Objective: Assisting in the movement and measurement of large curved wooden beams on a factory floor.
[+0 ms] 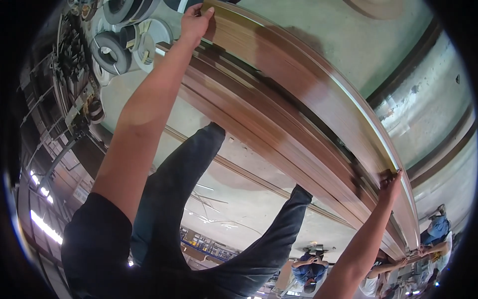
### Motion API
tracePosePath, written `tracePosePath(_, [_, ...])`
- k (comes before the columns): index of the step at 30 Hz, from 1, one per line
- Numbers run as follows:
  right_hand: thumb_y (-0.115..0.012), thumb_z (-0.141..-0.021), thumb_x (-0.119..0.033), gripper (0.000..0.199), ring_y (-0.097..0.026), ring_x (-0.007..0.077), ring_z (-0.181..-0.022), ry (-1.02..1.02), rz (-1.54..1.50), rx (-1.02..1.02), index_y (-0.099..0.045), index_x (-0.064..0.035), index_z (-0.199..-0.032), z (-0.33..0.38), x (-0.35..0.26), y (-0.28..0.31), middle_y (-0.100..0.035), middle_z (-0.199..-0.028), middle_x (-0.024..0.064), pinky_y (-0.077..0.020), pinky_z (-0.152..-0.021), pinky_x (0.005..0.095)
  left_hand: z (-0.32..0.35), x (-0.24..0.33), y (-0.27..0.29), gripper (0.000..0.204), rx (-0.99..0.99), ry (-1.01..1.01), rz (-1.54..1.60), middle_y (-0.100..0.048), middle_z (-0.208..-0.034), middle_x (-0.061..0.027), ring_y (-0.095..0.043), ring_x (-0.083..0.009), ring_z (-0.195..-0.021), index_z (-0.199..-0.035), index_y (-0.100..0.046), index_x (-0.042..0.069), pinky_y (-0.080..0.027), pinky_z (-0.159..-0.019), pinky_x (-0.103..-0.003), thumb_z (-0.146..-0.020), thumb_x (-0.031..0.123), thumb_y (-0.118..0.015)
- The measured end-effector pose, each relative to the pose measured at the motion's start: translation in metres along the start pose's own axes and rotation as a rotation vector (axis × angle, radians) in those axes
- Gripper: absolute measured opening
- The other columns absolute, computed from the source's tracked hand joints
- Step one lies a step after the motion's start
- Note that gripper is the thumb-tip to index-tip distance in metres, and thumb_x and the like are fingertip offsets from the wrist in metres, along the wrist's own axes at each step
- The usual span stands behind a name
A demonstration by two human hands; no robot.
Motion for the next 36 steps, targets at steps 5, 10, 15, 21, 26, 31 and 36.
tracePosePath(5, [-0.062, -0.098, -0.052, 0.040, -0.050, 0.0095, -0.051, 0.008, 0.031, 0.009, -0.059, -0.0134, -0.091, -0.006, 0.001, 0.002, -0.059, -0.070, -0.0006, -0.0354, -0.042, 0.0225, -0.003, -0.003, -0.003, 0.051, -0.028, -0.036, 0.005, -0.071, -0.110, -0.0084, -0.065, -0.0150, -0.097, -0.127, -0.061, -0.001, -0.053, -0.086, -0.029, -0.087, 0.023, -0.082])
tracePosePath(10, [-0.058, -0.099, -0.055, 0.043, -0.051, 0.0113, -0.053, -0.051, 0.042, 0.033, -0.058, -0.0126, -0.092, -0.011, 0.006, 0.009, -0.057, -0.067, -0.0003, -0.0382, -0.045, 0.0222, 0.000, -0.001, -0.001, 0.049, -0.012, -0.018, 0.018, -0.071, -0.109, -0.0081, -0.066, -0.0155, -0.097, -0.126, -0.062, 0.000, -0.053, -0.086, -0.030, -0.088, 0.023, -0.081])
tracePosePath(15, [-0.059, -0.099, -0.055, 0.044, -0.047, 0.0096, -0.050, -0.024, 0.036, 0.002, -0.060, -0.0125, -0.089, -0.013, 0.006, 0.006, -0.055, -0.065, -0.0018, -0.0352, -0.042, 0.0219, -0.004, 0.001, -0.003, 0.047, -0.037, -0.021, 0.008, -0.071, -0.108, -0.0082, -0.066, -0.0162, -0.096, -0.125, -0.062, 0.000, -0.053, -0.087, -0.030, -0.088, 0.023, -0.081])
tracePosePath(21, [-0.061, -0.097, -0.056, 0.043, -0.045, 0.0089, -0.051, -0.015, 0.014, 0.001, -0.058, -0.0146, -0.088, -0.012, 0.009, 0.004, -0.049, -0.065, -0.0038, -0.0353, -0.043, 0.0216, -0.005, 0.007, -0.003, 0.049, -0.042, -0.120, -0.118, -0.072, -0.107, -0.0121, -0.068, -0.0208, -0.095, -0.124, -0.062, 0.001, -0.054, -0.088, -0.034, -0.088, 0.028, -0.080])
tracePosePath(26, [-0.069, -0.091, -0.060, 0.044, -0.042, 0.0070, -0.056, -0.020, -0.002, 0.022, -0.055, -0.0188, -0.085, -0.013, 0.012, 0.006, -0.044, -0.068, -0.0060, -0.0353, -0.048, 0.0220, -0.017, 0.004, -0.006, 0.054, -0.073, -0.162, -0.201, -0.071, -0.114, -0.0129, -0.067, -0.0197, -0.099, -0.129, -0.059, 0.000, -0.054, -0.087, -0.033, -0.086, 0.024, -0.082])
tracePosePath(31, [-0.065, -0.094, -0.059, 0.045, -0.048, 0.0079, -0.050, 0.011, 0.022, 0.100, -0.058, -0.0163, -0.082, -0.006, 0.008, 0.007, -0.049, -0.063, -0.0046, -0.0348, -0.043, 0.0210, -0.018, 0.023, 0.000, 0.058, 0.050, -0.315, -0.500, -0.071, -0.116, -0.0184, -0.069, -0.0288, -0.103, -0.129, -0.061, 0.004, -0.055, -0.090, -0.038, -0.081, 0.026, -0.085])
tracePosePath(36, [-0.071, -0.086, -0.065, 0.055, -0.053, 0.0082, -0.061, 0.056, 0.106, 0.109, -0.059, -0.0119, -0.080, -0.001, 0.010, 0.006, -0.056, -0.070, -0.0006, -0.0406, -0.053, 0.0252, 0.035, 0.057, -0.032, 0.038, 0.140, -0.580, -0.874, -0.064, -0.125, -0.0215, -0.059, -0.0385, -0.117, -0.120, -0.067, 0.001, -0.049, -0.098, -0.047, -0.092, 0.026, -0.068])
Point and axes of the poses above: each hand's wrist, its own z-axis away from the middle knuckle, its own y-axis out of the back of the hand, x = y × z, the point moved 9 cm from there along -z, towards the middle knuckle
